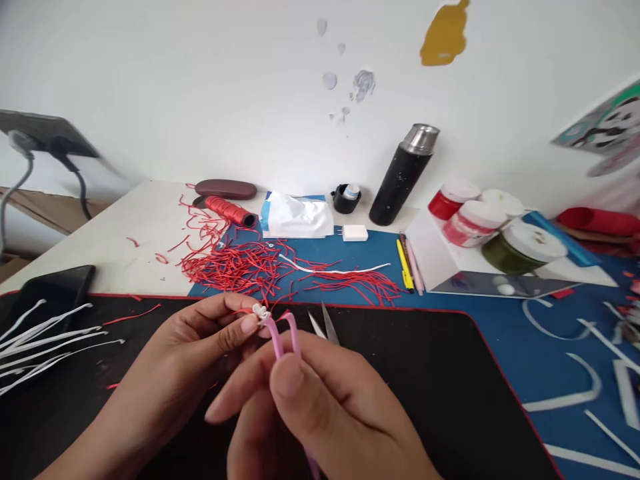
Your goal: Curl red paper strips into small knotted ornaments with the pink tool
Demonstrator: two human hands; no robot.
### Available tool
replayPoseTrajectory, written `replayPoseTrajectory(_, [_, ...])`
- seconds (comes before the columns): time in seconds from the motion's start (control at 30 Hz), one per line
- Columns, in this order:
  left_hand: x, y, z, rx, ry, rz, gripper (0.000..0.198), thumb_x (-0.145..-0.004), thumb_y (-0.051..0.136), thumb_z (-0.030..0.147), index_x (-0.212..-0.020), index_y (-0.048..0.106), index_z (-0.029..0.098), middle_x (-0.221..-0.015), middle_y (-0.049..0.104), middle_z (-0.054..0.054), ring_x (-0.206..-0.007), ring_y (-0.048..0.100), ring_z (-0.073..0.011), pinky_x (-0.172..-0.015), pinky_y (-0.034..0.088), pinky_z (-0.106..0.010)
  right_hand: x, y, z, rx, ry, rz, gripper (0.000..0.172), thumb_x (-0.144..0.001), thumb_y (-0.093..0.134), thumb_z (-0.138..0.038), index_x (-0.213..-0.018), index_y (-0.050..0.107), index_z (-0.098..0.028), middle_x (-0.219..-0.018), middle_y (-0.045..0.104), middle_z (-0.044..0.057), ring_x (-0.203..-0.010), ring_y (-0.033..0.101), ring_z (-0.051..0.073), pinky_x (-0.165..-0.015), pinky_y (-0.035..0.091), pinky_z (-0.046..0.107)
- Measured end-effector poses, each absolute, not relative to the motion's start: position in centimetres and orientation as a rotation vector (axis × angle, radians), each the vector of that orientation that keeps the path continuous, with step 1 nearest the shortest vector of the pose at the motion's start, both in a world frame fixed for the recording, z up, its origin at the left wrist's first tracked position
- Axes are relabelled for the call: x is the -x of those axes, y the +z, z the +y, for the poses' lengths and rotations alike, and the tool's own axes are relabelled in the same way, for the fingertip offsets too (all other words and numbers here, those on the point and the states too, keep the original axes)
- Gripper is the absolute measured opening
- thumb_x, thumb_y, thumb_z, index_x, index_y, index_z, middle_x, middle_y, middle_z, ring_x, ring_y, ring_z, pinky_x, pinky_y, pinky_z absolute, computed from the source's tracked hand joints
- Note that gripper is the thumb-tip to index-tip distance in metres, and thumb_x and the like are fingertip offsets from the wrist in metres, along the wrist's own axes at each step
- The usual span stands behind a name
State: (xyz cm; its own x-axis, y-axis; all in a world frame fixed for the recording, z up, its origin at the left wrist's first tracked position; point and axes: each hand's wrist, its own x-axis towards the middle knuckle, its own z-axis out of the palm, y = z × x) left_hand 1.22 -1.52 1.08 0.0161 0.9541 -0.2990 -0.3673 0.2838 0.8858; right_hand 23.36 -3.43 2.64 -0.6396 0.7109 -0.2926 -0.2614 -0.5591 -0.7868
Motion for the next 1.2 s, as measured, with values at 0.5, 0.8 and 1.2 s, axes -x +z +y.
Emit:
replayPoseTrajectory(0.5, [-1.2, 0.8, -1.0, -0.840, 1.178, 1.127, 0.035, -0.077, 0.097, 0.050, -0.086, 0.082, 0.020, -0.073, 0.080, -0.003, -0.057, 0.059, -0.0111, -0.050, 0.043, -0.019, -20.9, 3.6, 0.2, 1.007, 1.429, -1.612, 0.036, -0.113, 0.054, -0.051, -0.120, 0.071, -0.021, -0.077, 0.049, -0.003, -0.066, 0.044, 0.013, -0.058, 0.035, 0.027])
replayPoseTrajectory(0.8, [-1.2, 0.7, -1.1, -0.906, 1.196, 1.169, 0.031, -0.080, 0.094, 0.049, -0.088, 0.082, 0.021, -0.081, 0.082, -0.004, -0.064, 0.064, -0.0135, -0.055, 0.047, -0.021, -20.9, 2.7, 0.8, 1.095, 1.200, -1.805, 0.029, -0.112, 0.054, -0.044, -0.107, 0.070, -0.021, -0.088, 0.068, 0.001, -0.081, 0.060, 0.017, -0.074, 0.044, 0.031])
replayPoseTrajectory(1.2, [-1.7, 1.7, -1.5, -1.037, 1.099, 1.318, 0.043, -0.074, 0.093, 0.059, -0.091, 0.081, 0.022, -0.064, 0.075, -0.002, -0.058, 0.062, -0.0168, -0.051, 0.043, -0.025, -20.7, 2.4, 0.9, 1.184, 1.170, -1.772, 0.027, -0.103, 0.064, -0.040, -0.085, 0.058, -0.021, -0.080, 0.062, -0.003, -0.071, 0.054, 0.014, -0.064, 0.039, 0.028])
